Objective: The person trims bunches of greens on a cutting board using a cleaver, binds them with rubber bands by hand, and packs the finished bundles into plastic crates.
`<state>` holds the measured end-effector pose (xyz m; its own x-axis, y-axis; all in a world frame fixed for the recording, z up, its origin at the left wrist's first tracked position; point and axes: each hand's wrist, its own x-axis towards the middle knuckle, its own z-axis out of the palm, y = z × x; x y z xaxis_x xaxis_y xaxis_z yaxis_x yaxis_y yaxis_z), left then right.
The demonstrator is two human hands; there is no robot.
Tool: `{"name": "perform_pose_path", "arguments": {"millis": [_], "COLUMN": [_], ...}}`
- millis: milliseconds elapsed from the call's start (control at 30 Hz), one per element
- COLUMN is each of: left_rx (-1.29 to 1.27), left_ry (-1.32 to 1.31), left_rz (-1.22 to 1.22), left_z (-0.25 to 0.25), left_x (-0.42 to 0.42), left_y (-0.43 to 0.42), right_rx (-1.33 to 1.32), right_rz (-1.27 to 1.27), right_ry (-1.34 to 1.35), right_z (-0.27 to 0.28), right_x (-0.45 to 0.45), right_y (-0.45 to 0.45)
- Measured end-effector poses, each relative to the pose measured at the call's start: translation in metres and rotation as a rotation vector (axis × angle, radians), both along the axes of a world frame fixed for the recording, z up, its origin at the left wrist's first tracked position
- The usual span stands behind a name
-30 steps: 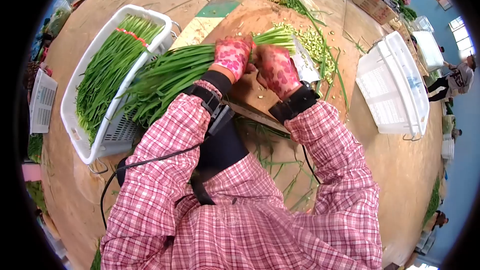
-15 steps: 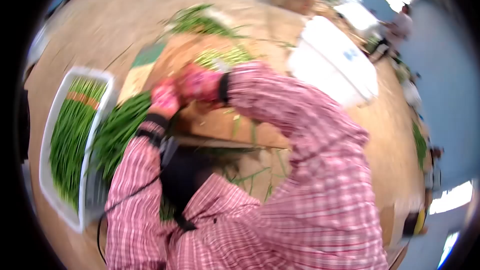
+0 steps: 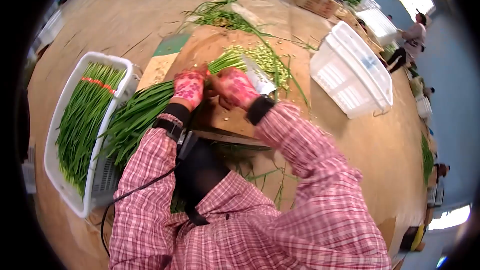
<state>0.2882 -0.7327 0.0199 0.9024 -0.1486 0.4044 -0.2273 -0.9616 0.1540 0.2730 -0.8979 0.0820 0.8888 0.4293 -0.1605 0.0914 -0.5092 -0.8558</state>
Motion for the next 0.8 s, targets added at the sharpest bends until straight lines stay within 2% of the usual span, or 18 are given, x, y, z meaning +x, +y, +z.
{"name": "perform_pose_path", "arguments": {"millis": [67, 100, 133, 167, 200, 233, 267, 333, 367, 400, 433, 700, 800], "left_rx": [0.028, 0.029, 0.022, 0.074, -0.005, -0.073, -0.023, -0.068, -0.223, -0.382, -0.53, -0.501, -0.561], "left_ry": [-0.014, 0.076, 0.132, 0.046, 0.018, 0.039, 0.272, 0.051, -0.078, -0.202, -0.13, -0.048, 0.014], "left_rz": [0.004, -0.023, -0.083, -0.112, -0.123, -0.115, -0.066, -0.044, -0.105, -0.163, -0.148, -0.215, -0.167], "left_z": [-0.003, -0.019, -0.04, -0.056, -0.039, -0.013, 0.014, 0.018, 0.001, 0.005, 0.014, 0.01, 0.006], "left_x": [0.001, 0.003, 0.015, 0.022, 0.014, 0.005, 0.0, -0.009, -0.003, 0.002, -0.004, -0.001, 0.003], "left_y": [0.001, 0.009, 0.015, 0.021, 0.021, 0.012, 0.011, 0.005, 0.011, 0.008, 0.004, 0.009, 0.011], "right_rx": [-0.276, -0.394, -0.487, -0.246, -0.012, -0.242, -0.458, -0.704, -0.742, -0.775, -0.783, -0.701, -0.771], "right_rz": [0.249, 0.299, 0.537, 0.582, 0.614, 0.657, 0.708, 0.571, 0.418, 0.269, 0.269, 0.358, 0.333], "right_ry": [-0.547, -0.847, -1.035, -0.955, -0.893, -1.032, -1.18, -1.051, -0.973, -0.892, -0.802, -0.806, -0.664], "right_z": [0.003, 0.004, 0.015, 0.017, 0.008, 0.029, 0.051, 0.049, 0.019, 0.019, 0.02, 0.026, 0.026], "right_x": [0.002, 0.005, 0.013, 0.018, 0.026, 0.02, 0.012, 0.015, 0.035, 0.043, 0.048, 0.048, 0.054], "right_y": [-0.003, -0.005, -0.016, -0.023, -0.019, -0.013, -0.007, 0.001, 0.017, 0.024, 0.023, 0.011, 0.022]}}
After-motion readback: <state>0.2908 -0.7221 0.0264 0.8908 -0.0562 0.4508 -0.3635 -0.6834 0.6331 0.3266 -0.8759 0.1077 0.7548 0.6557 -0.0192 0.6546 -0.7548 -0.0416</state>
